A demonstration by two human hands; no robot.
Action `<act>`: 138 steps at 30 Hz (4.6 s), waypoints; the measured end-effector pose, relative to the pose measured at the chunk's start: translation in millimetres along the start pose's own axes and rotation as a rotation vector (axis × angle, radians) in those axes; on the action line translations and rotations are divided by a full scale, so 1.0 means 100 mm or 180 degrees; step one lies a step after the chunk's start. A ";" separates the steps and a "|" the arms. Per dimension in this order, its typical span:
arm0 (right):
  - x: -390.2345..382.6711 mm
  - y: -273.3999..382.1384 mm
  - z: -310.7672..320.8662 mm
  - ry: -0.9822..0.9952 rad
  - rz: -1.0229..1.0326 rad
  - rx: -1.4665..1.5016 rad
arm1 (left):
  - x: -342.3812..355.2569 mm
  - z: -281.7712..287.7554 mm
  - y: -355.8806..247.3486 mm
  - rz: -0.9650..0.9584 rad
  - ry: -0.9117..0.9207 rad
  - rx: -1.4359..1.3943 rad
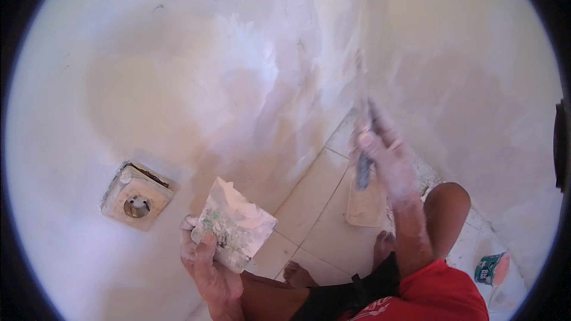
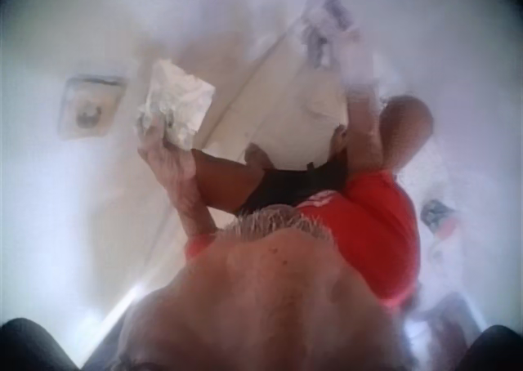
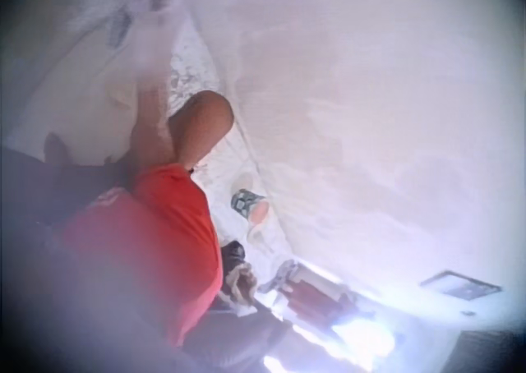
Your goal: The person applies plaster to the wall using putty knives, scooping compound from a container, spreading it across the wall, and smoothing along the base of the wall.
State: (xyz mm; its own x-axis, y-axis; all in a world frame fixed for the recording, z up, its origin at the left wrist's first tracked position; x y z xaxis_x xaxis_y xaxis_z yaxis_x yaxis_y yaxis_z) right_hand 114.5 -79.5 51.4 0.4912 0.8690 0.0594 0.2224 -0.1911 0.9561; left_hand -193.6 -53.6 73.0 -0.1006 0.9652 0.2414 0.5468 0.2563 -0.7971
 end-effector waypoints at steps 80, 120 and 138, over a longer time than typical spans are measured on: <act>0.69 0.37 0.48 0.0729 0.1083 -0.2796 | -0.02 -0.21 0.24 -0.0665 0.0100 0.1460; 1.10 0.08 -0.25 0.0820 0.3043 -0.3144 | -0.46 -0.26 0.52 -0.1721 0.0856 0.3449; 1.88 0.33 -0.52 0.0706 0.2763 -0.3647 | -0.19 0.02 0.62 -0.1694 0.0770 0.3408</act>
State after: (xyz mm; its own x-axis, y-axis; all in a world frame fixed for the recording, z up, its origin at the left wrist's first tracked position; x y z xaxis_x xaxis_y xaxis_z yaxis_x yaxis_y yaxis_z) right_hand 170.0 101.3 109.3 -0.0428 0.7433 0.6676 -0.9041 -0.3131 0.2906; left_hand -159.5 -56.0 17.1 0.1168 0.7212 0.6828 -0.4885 0.6403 -0.5928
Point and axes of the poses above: each hand's wrist, its own x-axis towards the middle knuckle, its own z-axis out of the back of the hand, y = z × x, the point moved 5 cm from there along x, towards the middle knuckle, and after that the axes turned 11 degrees about -z, right-handed, at the moved point
